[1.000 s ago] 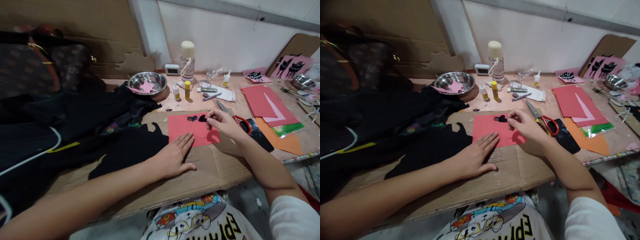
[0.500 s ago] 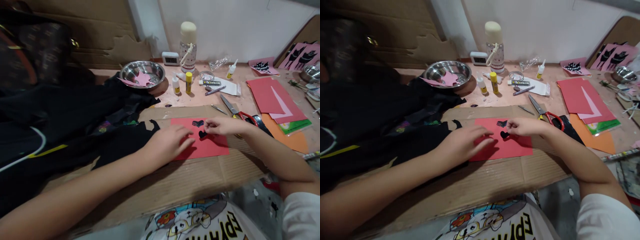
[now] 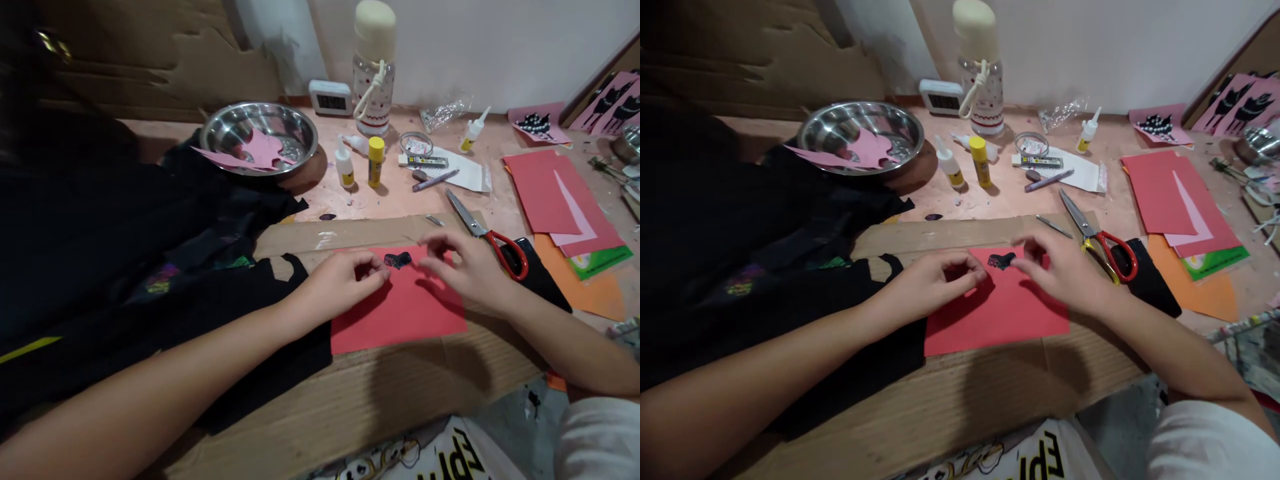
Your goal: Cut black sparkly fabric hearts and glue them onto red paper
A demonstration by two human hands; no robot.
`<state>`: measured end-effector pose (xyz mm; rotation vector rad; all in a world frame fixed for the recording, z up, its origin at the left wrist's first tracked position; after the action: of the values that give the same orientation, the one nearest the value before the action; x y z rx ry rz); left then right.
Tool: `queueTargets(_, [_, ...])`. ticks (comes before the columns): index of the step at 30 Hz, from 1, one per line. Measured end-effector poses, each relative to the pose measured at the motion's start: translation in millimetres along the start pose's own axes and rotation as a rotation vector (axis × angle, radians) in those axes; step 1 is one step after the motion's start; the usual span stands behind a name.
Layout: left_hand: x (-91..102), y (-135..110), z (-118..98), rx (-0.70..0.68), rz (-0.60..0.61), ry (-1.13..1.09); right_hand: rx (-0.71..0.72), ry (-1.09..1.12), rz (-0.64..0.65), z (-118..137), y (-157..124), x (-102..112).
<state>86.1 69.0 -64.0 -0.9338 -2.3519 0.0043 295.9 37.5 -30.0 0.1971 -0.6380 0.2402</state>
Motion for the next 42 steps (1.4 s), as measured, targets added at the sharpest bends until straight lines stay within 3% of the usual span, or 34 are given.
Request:
queueTargets(2, [1.4, 2, 1, 0.043, 0.024, -0.034, 0.160, -0.057, -0.016, 9, -14, -1])
queueTargets(4, [4.4, 2, -1, 0.029, -0.007, 0.003, 0.193, -0.028, -0.003, 14, -21, -3])
queueTargets(9, [10.8, -8, -12, -0.222, -0.214, 0.176, -0.072, 0.205, -0.065, 6, -14, -6])
queueTargets(12, [5.8, -13, -15, -0.345, -0.240, 0.230, -0.244, 0.394, -0.021, -1, -10, -13])
queueTargets(17, [-2.6, -13, -15, -0.420, -0.267, 0.245, -0.406, 0.572, 0.037, -2, -8, -25])
queueTargets(20, [-1.9, -9, -14, -0.361, -0.238, 0.145, -0.430, 0.611, 0.067, -5, -9, -29])
queueTargets(23, [-0.3, -3, -10, -0.146, -0.112, -0.071, -0.224, 0.443, -0.047, -9, -11, -20])
queueTargets(25, [-0.9, 0, -7, 0.025, -0.011, -0.222, 0.101, 0.133, -0.131, -4, -14, -11])
queueTargets(28, [-3.7, 2, -4, 0.196, 0.123, -0.386, 0.624, -0.366, -0.090, 8, -24, -9])
queueTargets(30, [-5.5, 3, -4, 0.258, 0.187, -0.443, 0.804, -0.530, -0.039, 13, -29, -12])
queueTargets(33, [-6.3, 3, -5, 0.296, 0.229, -0.471, 0.881, -0.599, -0.005, 17, -30, -15])
queueTargets(42, [-8.8, 5, -2, 0.318, 0.261, -0.488, 0.912, -0.663, 0.045, 15, -31, -21])
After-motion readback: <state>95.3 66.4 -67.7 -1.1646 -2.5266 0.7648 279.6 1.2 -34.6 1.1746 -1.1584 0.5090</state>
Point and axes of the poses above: each hand's wrist, its own y-axis towards the middle knuckle, its own x-axis out of the back of the hand, z = x × y, the point moved 3 cm from there along y, towards the middle knuckle, and after that the axes turned 5 degrees about y, right-handed, at the moved point
